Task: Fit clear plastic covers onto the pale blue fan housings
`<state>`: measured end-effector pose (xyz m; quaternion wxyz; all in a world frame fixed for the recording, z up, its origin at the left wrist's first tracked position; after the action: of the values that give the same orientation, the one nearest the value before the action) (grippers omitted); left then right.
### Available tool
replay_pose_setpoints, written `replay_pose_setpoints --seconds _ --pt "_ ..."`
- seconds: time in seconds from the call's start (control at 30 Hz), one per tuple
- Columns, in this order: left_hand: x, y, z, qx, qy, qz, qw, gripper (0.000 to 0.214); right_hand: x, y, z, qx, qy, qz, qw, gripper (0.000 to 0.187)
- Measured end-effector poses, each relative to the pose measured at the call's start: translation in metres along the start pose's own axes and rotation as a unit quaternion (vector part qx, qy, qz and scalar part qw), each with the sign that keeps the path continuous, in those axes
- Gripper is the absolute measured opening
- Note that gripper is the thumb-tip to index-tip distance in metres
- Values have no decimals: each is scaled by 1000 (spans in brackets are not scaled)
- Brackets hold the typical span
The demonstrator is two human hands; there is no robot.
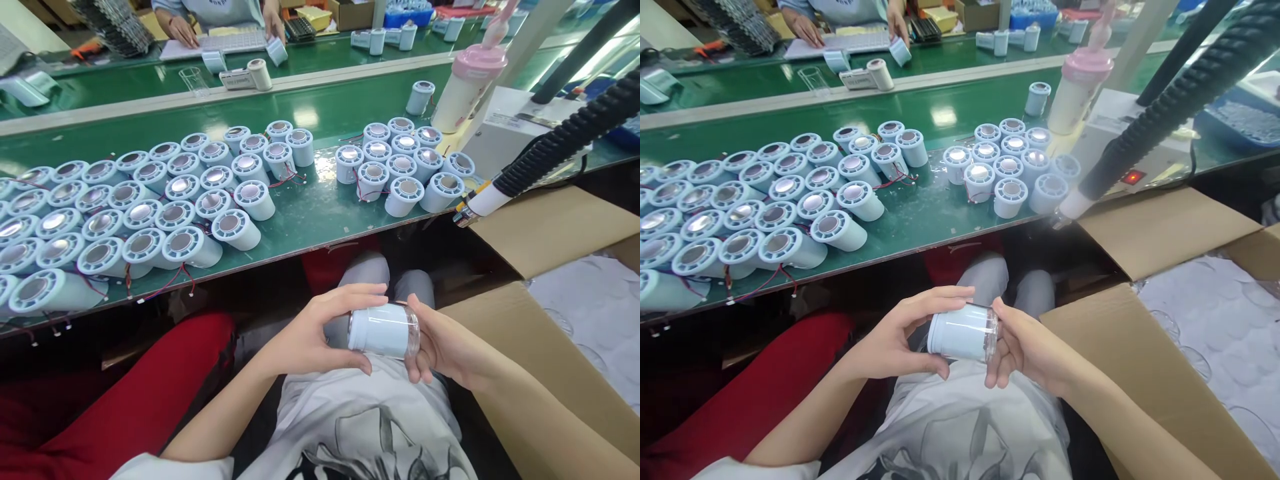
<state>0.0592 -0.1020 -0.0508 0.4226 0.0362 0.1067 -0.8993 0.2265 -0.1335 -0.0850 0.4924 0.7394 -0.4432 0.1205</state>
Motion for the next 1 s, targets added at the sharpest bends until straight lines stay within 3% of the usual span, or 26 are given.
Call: replay_pose_setpoints --seconds 0.23,0.33,0.4,0.43,0.5,0.6,0.67,0.8,0.9,1.0 --pt "1 2 3 -7 -34 8 999 63 -1 6 4 11 49 -19 999 69" --pt "0 3 5 21 -82 19 996 61 -1 2 1 81 -2 0 997 68" --pt "0 3 5 41 -118 30 992 61 2 -5 -6 172 -87 53 980 53" --pt "0 3 5 49 -133 34 989 61 6 -8 -11 228 -144 85 959 40" --pt "1 4 5 66 -157 39 985 61 15 -9 -21 338 -276 125 891 23" --pt "1 5 5 105 -176 41 978 60 27 0 -26 451 -439 76 773 55" --pt "-2 5 3 134 -182 35 974 62 27 1 -23 474 -478 46 738 59" --pt "-29 3 -18 165 -191 35 967 75 8 -25 -20 363 -510 92 774 54" --pt "-75 3 -44 171 -187 50 966 90 -13 -62 -21 192 -543 173 799 49" --pt "-128 9 -65 175 -187 24 966 93 -34 -95 -29 91 -555 231 794 52"
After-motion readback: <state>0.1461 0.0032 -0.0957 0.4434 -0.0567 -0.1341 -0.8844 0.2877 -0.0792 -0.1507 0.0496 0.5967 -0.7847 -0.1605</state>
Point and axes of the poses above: each hand's wrist, its own x-axis away from the middle knuckle, its own y-axis out of the palm, z = x × y, the point moved 5 cm from there along -x, towards the middle knuckle, and after that the axes turned 5 degrees about -x, right-handed, at the moved point
